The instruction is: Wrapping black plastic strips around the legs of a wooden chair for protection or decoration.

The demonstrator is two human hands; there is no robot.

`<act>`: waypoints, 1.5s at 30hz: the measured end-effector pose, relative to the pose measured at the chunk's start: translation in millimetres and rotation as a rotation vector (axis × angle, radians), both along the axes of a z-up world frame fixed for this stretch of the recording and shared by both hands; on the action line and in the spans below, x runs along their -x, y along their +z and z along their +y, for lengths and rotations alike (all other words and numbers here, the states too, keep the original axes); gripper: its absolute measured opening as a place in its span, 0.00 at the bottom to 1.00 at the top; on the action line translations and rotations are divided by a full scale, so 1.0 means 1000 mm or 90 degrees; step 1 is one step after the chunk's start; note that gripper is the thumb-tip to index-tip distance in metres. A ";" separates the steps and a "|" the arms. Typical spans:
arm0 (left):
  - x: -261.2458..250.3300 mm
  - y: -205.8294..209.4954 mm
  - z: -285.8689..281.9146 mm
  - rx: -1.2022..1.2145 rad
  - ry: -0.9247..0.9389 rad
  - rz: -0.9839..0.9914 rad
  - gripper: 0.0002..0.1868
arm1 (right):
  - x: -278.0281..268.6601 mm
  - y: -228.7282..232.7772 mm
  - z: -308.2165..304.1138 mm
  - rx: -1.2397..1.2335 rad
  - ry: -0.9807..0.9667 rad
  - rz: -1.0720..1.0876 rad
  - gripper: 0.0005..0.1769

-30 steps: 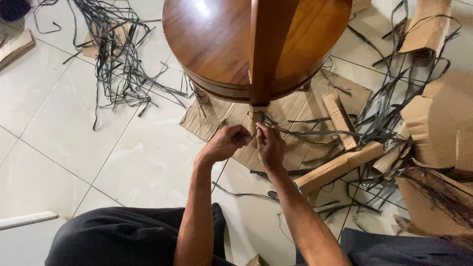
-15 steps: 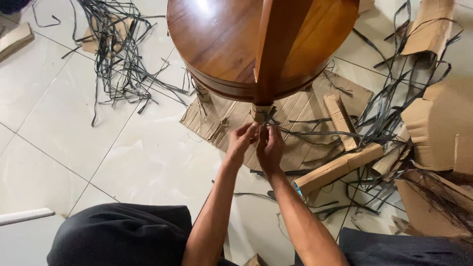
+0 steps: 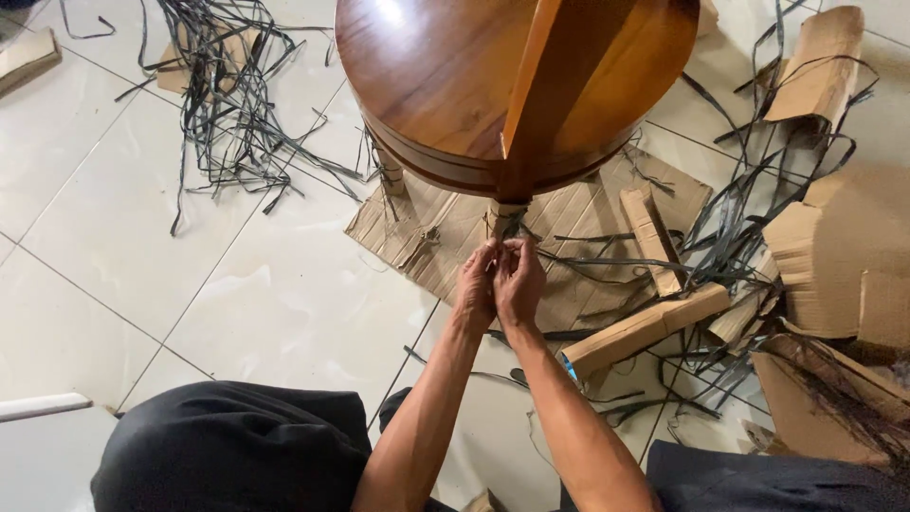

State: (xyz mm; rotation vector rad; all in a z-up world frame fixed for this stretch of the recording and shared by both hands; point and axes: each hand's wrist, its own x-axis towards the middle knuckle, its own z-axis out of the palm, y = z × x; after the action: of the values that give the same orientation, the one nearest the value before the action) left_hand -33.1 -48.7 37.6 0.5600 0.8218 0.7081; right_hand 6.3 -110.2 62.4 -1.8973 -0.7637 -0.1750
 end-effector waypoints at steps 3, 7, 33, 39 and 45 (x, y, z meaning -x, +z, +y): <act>-0.001 0.003 -0.003 -0.024 0.015 -0.011 0.10 | -0.001 0.008 -0.001 0.006 0.011 -0.027 0.01; 0.002 0.007 -0.007 -0.048 0.032 -0.019 0.08 | -0.007 0.007 -0.003 0.058 0.045 -0.039 0.03; 0.005 0.037 0.009 -0.388 -0.014 0.300 0.29 | -0.010 0.010 -0.013 0.028 0.002 0.112 0.06; -0.007 -0.005 0.044 -0.453 0.109 0.288 0.26 | -0.012 -0.018 -0.005 -0.008 0.012 0.182 0.11; -0.020 -0.008 0.071 -0.640 0.184 0.343 0.25 | -0.007 -0.003 0.001 -0.061 0.061 0.368 0.14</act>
State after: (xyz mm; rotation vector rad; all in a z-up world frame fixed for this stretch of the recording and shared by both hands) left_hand -12.9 22.7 29.8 1.6059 1.0248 1.2685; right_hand 13.0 -109.5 59.8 -1.6910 -0.4371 0.3771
